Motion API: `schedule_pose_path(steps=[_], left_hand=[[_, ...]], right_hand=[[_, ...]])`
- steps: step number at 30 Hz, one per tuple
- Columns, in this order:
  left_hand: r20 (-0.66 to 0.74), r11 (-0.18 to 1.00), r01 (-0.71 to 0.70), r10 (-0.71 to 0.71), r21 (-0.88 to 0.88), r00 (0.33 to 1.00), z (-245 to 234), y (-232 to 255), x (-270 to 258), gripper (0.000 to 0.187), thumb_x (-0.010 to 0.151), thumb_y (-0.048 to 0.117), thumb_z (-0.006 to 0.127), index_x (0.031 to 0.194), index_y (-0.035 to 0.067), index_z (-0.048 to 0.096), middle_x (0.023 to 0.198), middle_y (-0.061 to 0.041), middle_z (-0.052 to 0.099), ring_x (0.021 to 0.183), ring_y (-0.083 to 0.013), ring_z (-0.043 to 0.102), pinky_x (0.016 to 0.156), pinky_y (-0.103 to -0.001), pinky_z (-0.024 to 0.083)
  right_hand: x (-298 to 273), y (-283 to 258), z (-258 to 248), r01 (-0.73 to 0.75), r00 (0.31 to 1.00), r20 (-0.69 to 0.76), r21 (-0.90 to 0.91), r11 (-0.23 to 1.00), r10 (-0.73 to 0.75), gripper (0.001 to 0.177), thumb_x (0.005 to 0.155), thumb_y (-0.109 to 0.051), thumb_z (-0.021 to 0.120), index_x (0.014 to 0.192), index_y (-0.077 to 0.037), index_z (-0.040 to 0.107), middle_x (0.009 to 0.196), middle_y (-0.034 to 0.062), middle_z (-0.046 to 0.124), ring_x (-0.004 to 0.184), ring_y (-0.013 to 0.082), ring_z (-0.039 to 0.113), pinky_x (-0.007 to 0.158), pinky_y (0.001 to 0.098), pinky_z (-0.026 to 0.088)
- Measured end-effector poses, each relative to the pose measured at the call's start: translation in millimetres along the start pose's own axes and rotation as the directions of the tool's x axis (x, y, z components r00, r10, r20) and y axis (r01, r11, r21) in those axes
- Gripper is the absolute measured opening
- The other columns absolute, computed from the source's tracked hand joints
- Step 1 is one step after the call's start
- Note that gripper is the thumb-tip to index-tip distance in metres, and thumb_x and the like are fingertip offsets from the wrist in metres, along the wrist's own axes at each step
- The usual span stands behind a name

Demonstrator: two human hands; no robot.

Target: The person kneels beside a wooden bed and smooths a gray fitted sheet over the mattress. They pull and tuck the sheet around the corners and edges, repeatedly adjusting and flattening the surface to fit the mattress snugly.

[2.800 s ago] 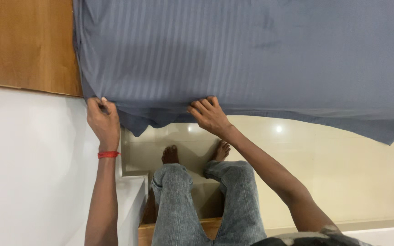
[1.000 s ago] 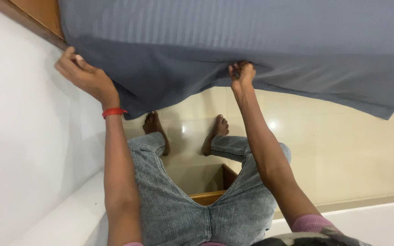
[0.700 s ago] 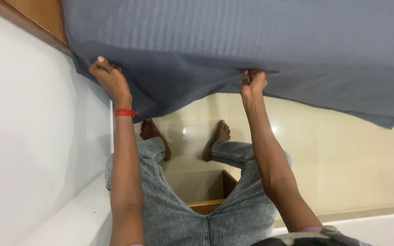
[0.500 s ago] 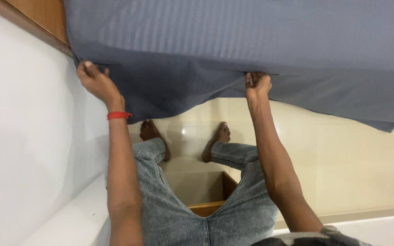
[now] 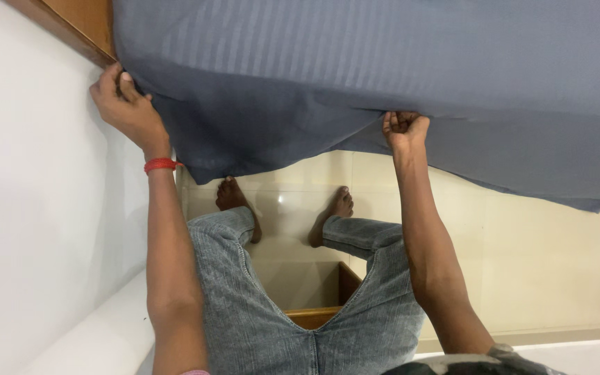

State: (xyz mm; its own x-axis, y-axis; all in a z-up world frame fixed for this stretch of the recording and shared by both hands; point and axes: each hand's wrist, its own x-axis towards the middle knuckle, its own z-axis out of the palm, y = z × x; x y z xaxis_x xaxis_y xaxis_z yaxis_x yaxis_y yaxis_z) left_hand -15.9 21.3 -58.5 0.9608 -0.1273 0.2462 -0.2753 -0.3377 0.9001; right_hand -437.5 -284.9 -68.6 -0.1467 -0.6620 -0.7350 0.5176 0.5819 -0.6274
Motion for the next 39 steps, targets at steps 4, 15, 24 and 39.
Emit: schedule_pose_path(steps=[4, 15, 24, 39], left_hand=[[0.161, 0.986, 0.153, -0.14, -0.071, 0.977, 0.3, 23.2, 4.4, 0.026, 0.108, 0.009, 0.056, 0.129, 0.0, 0.07, 0.1, -0.008, 0.064, 0.068, -0.0102, 0.063, 0.047, -0.022, 0.06], [0.159, 0.998, 0.04, -0.047, 0.048, 0.986, -9.9, 14.7, 22.1, 0.007, 0.097, -0.01, 0.053, 0.103, -0.008, 0.054, 0.102, -0.018, 0.059, 0.072, -0.0202, 0.068, 0.057, -0.027, 0.063], [0.168, 0.845, -0.417, 0.382, 0.334, 0.909, -33.1, 14.2, 2.1, 0.023, 0.105, -0.01, 0.052, 0.125, -0.006, 0.064, 0.114, -0.017, 0.063, 0.103, -0.0272, 0.068, 0.085, -0.039, 0.058], [0.228, 0.733, 0.563, -0.516, -0.381, 0.826, 30.4, 38.9, -58.1, 0.031, 0.104, 0.031, 0.048, 0.115, 0.002, 0.055, 0.11, -0.009, 0.061, 0.102, -0.0163, 0.07, 0.085, -0.033, 0.065]], right_hand=[[-34.9, -1.2, 18.3, 0.006, 1.0, -0.004, -0.014, 1.0, -0.006, 0.024, 0.098, -0.016, 0.043, 0.084, -0.003, 0.059, 0.098, 0.0129, 0.063, 0.095, 0.0234, 0.063, 0.103, 0.0443, 0.053], [7.2, -7.8, 9.7, -0.073, 0.997, 0.029, 0.06, 0.996, 0.071, 0.035, 0.101, -0.022, 0.039, 0.107, 0.005, 0.062, 0.112, 0.0205, 0.061, 0.106, 0.0303, 0.063, 0.112, 0.0529, 0.051], [-23.9, -6.7, 29.4, -0.058, 0.997, -0.038, 0.141, 0.988, 0.064, 0.053, 0.101, -0.046, 0.032, 0.107, -0.001, 0.058, 0.112, 0.0214, 0.063, 0.094, 0.0305, 0.065, 0.104, 0.0503, 0.05], [-41.7, -27.3, 45.4, -0.067, 0.977, -0.183, 0.227, 0.972, 0.11, 0.043, 0.104, -0.037, 0.037, 0.102, -0.002, 0.062, 0.098, 0.0154, 0.065, 0.078, 0.0253, 0.063, 0.078, 0.0417, 0.057]])
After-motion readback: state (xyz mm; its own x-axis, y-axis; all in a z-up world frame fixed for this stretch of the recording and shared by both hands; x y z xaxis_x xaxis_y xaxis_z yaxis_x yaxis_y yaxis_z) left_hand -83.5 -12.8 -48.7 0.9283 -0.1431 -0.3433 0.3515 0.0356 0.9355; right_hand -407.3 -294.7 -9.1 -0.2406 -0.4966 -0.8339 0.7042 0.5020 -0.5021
